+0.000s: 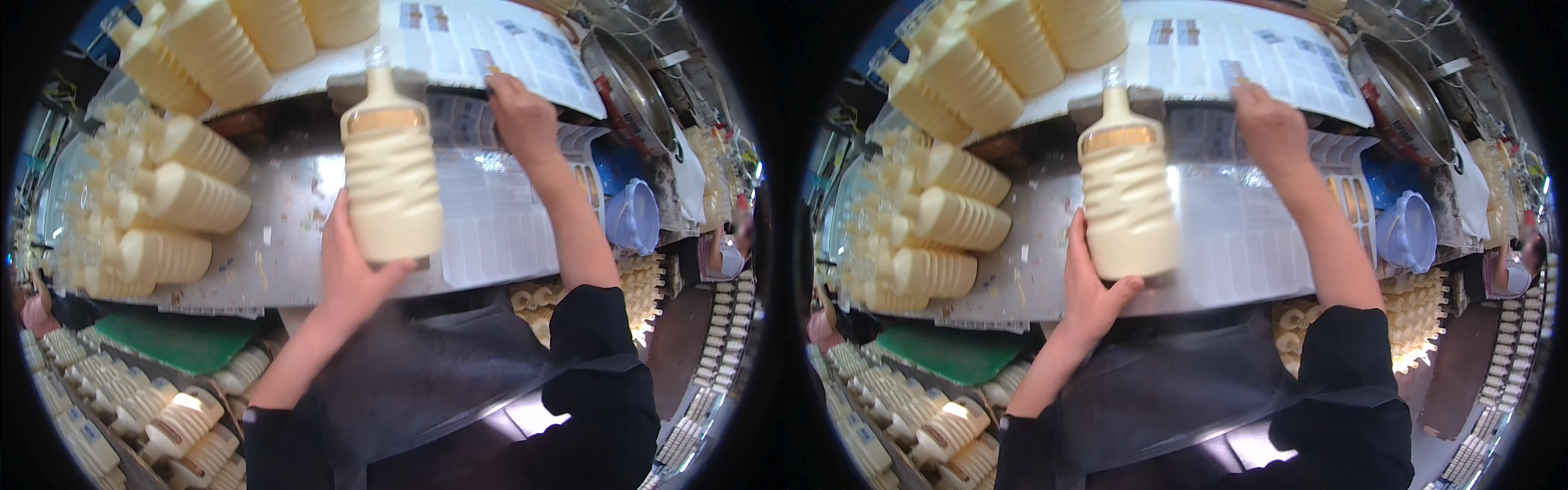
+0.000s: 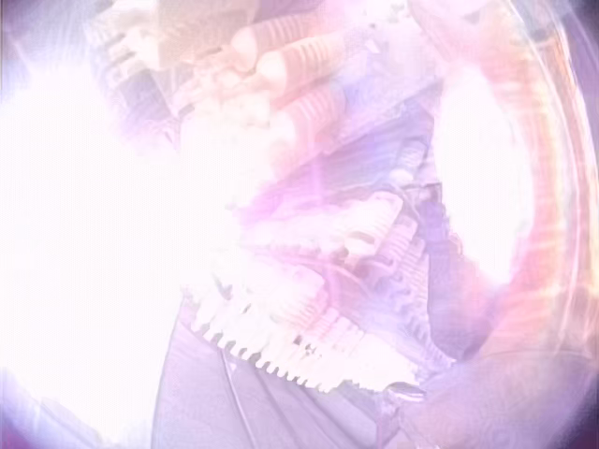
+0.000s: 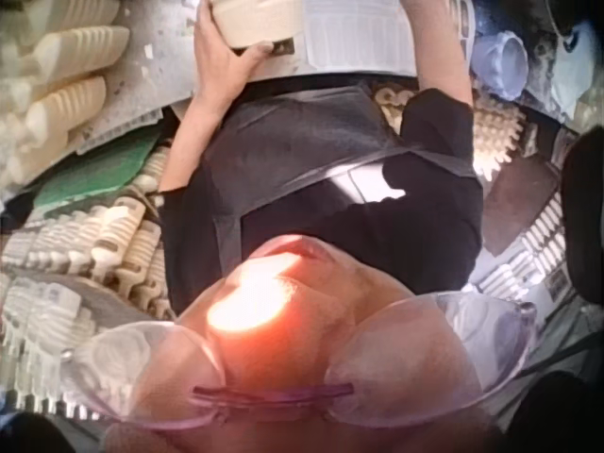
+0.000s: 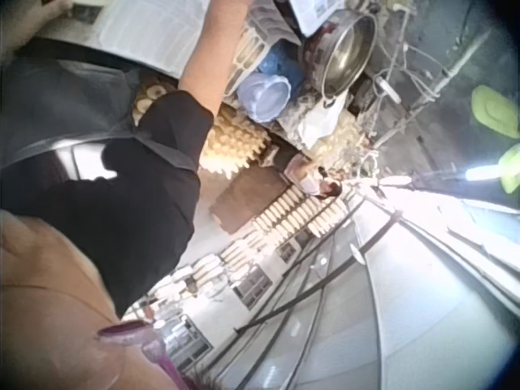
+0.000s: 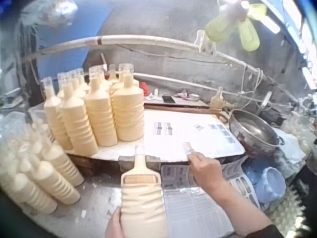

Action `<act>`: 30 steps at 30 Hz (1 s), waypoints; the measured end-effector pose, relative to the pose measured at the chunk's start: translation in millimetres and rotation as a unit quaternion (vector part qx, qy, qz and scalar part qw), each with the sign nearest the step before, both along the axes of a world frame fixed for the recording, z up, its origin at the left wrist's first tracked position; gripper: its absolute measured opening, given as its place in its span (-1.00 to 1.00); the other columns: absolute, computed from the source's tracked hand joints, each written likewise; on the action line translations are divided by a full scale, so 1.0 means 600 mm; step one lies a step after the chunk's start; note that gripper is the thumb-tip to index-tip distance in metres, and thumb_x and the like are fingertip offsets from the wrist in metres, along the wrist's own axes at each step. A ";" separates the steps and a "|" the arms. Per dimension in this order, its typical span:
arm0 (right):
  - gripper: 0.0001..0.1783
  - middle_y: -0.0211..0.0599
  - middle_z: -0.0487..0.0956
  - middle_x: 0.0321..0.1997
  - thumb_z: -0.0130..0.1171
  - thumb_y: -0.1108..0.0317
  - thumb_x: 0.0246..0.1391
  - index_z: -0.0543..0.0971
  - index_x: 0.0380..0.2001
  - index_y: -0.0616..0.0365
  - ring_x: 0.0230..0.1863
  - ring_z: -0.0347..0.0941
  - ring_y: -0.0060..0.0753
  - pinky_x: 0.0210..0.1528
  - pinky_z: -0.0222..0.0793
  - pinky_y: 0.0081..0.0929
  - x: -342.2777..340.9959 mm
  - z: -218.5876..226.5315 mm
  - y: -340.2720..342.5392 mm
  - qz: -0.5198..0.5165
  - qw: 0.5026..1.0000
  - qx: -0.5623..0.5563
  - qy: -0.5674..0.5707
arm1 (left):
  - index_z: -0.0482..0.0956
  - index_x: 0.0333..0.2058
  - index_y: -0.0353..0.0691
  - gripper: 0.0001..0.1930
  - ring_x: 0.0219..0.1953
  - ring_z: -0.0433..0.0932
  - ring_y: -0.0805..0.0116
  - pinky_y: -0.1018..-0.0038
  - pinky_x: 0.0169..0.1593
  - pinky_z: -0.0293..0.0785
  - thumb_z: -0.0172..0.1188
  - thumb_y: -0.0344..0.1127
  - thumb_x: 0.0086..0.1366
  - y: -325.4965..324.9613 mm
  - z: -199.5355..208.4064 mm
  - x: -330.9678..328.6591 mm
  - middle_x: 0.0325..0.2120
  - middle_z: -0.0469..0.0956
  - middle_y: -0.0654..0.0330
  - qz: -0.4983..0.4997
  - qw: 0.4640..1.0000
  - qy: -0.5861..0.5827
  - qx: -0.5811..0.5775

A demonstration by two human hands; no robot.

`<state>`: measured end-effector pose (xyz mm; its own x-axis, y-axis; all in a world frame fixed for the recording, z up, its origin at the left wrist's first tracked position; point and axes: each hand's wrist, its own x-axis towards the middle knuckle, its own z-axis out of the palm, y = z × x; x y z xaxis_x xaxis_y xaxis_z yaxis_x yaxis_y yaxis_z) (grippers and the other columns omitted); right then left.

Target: The person applies adhesive labels to the neck and body of cream-colored plastic bottles. They pick each bottle from a nearby stack, smooth the label onto the curved surface, and place the labeled bottle back on the table.

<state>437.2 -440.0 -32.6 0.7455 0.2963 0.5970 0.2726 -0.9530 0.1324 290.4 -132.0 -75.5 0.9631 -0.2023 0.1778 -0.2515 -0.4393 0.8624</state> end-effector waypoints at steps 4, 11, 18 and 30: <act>-0.85 -0.32 0.74 -0.31 0.26 0.38 0.21 0.74 -0.23 0.15 -0.37 0.67 -0.33 -0.31 0.53 -0.48 -0.031 0.024 -0.001 0.026 0.994 0.104 0.027 | 0.09 0.42 -0.42 0.09 0.23 0.40 -0.21 0.02 0.33 0.27 0.55 -0.15 0.04 0.002 -0.021 0.000 0.21 0.41 -0.20 0.029 0.996 -0.077 0.031; -0.71 -0.30 0.72 -0.18 0.30 0.59 -0.02 0.71 -0.19 0.09 -0.31 0.69 -0.35 -0.27 0.62 -0.48 -0.150 0.079 0.117 0.298 0.937 0.142 0.114 | 0.26 0.39 -0.36 -0.01 0.22 0.53 0.07 0.29 0.29 0.41 0.60 -0.24 0.02 0.008 -0.023 0.006 0.20 0.50 -0.11 0.052 0.995 -0.084 0.022; -0.65 -0.32 0.70 0.03 0.24 0.49 -0.13 0.71 -0.19 0.08 -0.56 0.50 -0.53 -0.50 0.46 -0.51 -0.213 0.057 0.134 0.396 0.914 -0.011 0.085 | -0.10 0.47 -0.30 0.03 0.36 0.28 0.07 0.18 0.40 0.19 0.41 -0.06 0.26 0.012 -0.014 -0.001 0.33 0.24 -0.11 -0.025 0.956 0.071 -0.284; -0.73 -0.30 0.68 -0.24 0.29 0.42 0.01 0.70 -0.15 0.05 -0.53 0.51 -0.35 -0.43 0.49 -0.47 -0.226 -0.010 0.087 0.328 0.931 0.138 0.078 | 0.10 0.41 -0.36 -0.26 0.34 0.29 0.22 0.30 0.42 0.15 0.13 0.01 0.50 -0.019 -0.016 0.003 0.30 0.29 -0.03 0.028 0.925 0.095 -0.366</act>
